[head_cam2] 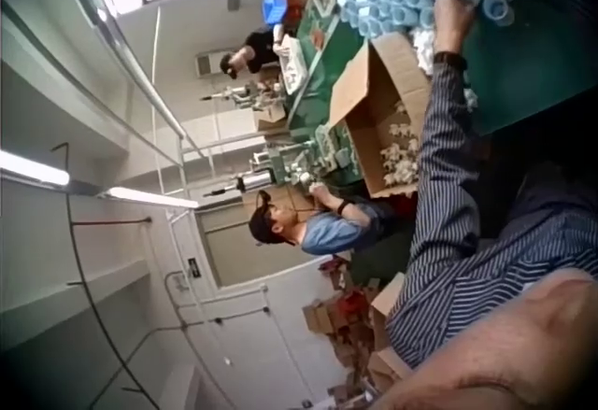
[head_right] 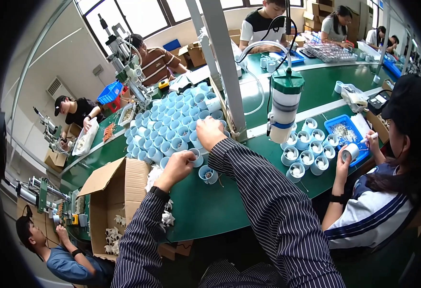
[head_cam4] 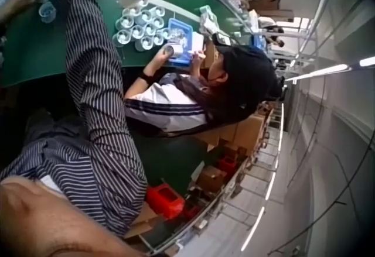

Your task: The person picks up a fan blade from a box, inserts it into a blue cylindrical housing, and presses it down by hand. After repeating this for several units, they pick up a dispenser and apply a substance to the center of each fan blade.

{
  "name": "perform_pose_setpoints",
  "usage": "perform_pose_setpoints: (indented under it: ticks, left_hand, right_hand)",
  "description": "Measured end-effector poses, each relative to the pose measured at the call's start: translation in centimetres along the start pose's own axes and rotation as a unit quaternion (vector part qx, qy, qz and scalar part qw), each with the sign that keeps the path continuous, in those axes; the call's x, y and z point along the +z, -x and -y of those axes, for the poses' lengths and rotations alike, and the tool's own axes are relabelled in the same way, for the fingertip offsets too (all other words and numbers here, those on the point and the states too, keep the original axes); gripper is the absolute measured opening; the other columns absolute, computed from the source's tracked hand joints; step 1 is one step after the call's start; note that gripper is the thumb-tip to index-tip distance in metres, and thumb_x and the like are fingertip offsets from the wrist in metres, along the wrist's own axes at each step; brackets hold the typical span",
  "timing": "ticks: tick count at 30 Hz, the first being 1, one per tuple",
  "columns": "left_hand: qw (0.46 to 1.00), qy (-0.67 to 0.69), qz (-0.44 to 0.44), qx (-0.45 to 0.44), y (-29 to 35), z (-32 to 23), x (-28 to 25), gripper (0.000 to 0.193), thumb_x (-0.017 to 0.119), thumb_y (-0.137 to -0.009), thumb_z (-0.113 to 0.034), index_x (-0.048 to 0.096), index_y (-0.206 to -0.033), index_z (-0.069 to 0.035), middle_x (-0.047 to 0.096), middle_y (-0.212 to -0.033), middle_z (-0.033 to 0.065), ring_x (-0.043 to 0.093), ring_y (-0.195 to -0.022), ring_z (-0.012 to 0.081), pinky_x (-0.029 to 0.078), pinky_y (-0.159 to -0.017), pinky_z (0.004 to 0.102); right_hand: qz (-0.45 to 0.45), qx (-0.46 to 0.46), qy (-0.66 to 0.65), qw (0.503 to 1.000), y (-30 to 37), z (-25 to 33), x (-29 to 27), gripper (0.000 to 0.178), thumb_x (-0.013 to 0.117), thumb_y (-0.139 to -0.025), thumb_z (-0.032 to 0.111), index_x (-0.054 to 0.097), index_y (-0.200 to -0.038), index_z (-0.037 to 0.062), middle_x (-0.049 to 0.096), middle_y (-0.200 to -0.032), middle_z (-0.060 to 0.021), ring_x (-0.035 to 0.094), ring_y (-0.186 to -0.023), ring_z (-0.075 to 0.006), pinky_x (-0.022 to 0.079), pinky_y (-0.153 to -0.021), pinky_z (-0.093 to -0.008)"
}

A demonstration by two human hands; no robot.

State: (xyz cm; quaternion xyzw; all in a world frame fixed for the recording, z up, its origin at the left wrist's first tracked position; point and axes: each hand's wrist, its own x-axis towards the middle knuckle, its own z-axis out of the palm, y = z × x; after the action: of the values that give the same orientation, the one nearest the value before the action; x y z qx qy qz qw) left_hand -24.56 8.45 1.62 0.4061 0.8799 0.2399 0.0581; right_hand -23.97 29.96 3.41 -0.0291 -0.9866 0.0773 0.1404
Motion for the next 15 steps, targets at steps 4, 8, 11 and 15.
perform_pose_setpoints:
  ticks: [4,8,11,15]
  left_hand:
    - [0.996,0.078,-0.006,-0.038,0.0,-1.9,-2.8,0.023,0.072,-0.089,-0.01,0.076,-0.111,-0.003,0.078,-0.107,0.015,0.077,-0.099,0.0371,0.061,-0.087,0.0483]
    - [0.992,-0.017,-0.117,-0.034,-2.1,-0.4,-3.0,0.027,0.072,-0.089,-0.01,0.076,-0.115,-0.006,0.078,-0.108,0.016,0.076,-0.103,0.0377,0.062,-0.087,0.049]
    - [0.983,-0.091,-0.161,-0.012,-5.3,0.0,-1.7,0.03,0.071,-0.088,-0.009,0.076,-0.118,-0.009,0.077,-0.108,0.0171,0.076,-0.105,0.0385,0.062,-0.089,0.0499]
    - [0.983,-0.128,-0.129,-0.002,-8.3,1.3,-0.7,0.028,0.07,-0.087,-0.008,0.076,-0.114,-0.01,0.076,-0.105,0.0176,0.076,-0.105,0.0406,0.061,-0.092,0.0511]
  right_hand:
    - [0.02,0.023,-0.016,0.999,-1.8,-0.3,1.0,0.021,0.067,-0.097,0.012,0.079,-0.113,0.0037,0.072,-0.122,-0.0249,0.079,-0.102,-0.0368,0.066,-0.081,-0.0469]
    - [0.0,0.034,0.023,0.999,-1.7,0.6,1.7,0.022,0.066,-0.1,0.013,0.084,-0.108,0.0047,0.076,-0.119,-0.0256,0.081,-0.103,-0.0359,0.068,-0.082,-0.0446]
    - [-0.001,0.071,0.032,0.997,-1.2,0.0,2.2,0.021,0.066,-0.1,0.012,0.084,-0.106,0.0039,0.077,-0.117,-0.0248,0.081,-0.103,-0.0362,0.068,-0.082,-0.045]
    - [-0.021,0.01,-0.037,0.999,-0.7,-0.2,2.4,0.015,0.07,-0.093,0.009,0.082,-0.096,0.0002,0.079,-0.099,-0.0239,0.081,-0.094,-0.0387,0.067,-0.082,-0.0475]
